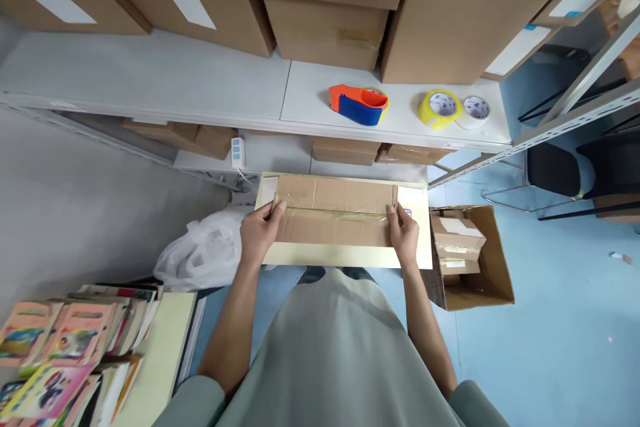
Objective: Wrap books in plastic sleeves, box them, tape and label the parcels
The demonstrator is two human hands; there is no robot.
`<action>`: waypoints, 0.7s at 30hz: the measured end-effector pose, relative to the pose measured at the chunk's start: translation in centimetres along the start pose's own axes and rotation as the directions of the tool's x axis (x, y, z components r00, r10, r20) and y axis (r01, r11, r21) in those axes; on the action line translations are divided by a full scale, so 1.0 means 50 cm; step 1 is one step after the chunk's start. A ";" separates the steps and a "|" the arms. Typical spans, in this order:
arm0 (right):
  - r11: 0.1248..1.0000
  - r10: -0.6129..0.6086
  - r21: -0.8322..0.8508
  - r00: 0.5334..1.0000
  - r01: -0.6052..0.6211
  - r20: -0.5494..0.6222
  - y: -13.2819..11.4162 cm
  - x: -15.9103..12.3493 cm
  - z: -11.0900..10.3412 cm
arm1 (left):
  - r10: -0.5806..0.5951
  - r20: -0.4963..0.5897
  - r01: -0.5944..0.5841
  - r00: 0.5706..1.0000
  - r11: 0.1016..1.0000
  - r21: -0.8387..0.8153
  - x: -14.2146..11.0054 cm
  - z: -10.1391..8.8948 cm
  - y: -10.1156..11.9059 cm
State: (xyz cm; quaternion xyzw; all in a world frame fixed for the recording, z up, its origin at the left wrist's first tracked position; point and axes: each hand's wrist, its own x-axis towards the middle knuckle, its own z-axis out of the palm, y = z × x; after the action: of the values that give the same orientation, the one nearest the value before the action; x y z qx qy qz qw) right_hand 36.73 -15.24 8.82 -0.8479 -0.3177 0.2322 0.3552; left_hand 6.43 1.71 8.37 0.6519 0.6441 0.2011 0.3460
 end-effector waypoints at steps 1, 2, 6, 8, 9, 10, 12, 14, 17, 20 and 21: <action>1.000 0.001 0.021 1.000 -0.002 0.007 0.005 0.002 -0.005 | 0.008 0.015 -0.008 1.000 1.000 -0.021 0.005 -0.004 -0.008; 0.999 0.005 0.035 1.000 -0.006 0.014 0.010 0.003 -0.010 | 0.010 0.023 -0.009 1.000 0.999 -0.038 0.009 -0.006 -0.013; 0.993 -0.020 0.114 0.997 0.011 0.077 0.022 0.000 -0.028 | -0.052 0.048 0.057 0.998 0.990 -0.128 0.005 -0.014 -0.014; 0.985 -0.025 0.175 0.994 0.005 0.110 0.026 -0.011 -0.046 | -0.063 0.067 0.073 0.996 0.984 -0.164 -0.011 -0.026 -0.009; 0.979 -0.018 0.203 0.993 -0.007 0.118 0.029 -0.019 -0.058 | -0.053 0.073 0.066 0.996 0.981 -0.182 -0.023 -0.035 -0.006; 0.974 -0.012 0.228 0.993 -0.016 0.119 0.031 -0.029 -0.072 | -0.037 0.079 0.053 0.996 0.978 -0.204 -0.036 -0.045 -0.003; 0.964 -0.025 0.264 0.995 -0.002 0.099 0.037 -0.052 -0.105 | -0.010 0.094 0.034 0.996 0.965 -0.259 -0.066 -0.068 0.003; 0.955 -0.055 0.294 0.996 0.033 0.068 0.047 -0.071 -0.135 | -0.005 0.124 0.042 0.992 0.954 -0.296 -0.095 -0.087 0.006; 0.933 -0.060 0.359 0.996 0.032 0.065 0.082 -0.085 -0.159 | -0.045 0.169 0.093 0.985 0.952 -0.291 -0.129 -0.096 -0.009; 0.891 -0.039 0.453 0.986 -0.039 0.161 0.143 -0.086 -0.146 | -0.123 0.202 0.178 0.972 0.943 -0.282 -0.146 -0.078 -0.054; 0.873 -0.033 0.483 0.979 -0.071 0.203 0.166 -0.087 -0.135 | -0.151 0.222 0.213 0.963 0.934 -0.287 -0.148 -0.067 -0.074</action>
State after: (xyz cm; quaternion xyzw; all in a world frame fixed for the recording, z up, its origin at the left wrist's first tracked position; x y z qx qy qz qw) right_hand 41.02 -25.89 7.63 -0.7057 -0.2753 0.3944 0.5202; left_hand 0.78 -5.15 9.37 0.5438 0.6251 0.2009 0.5226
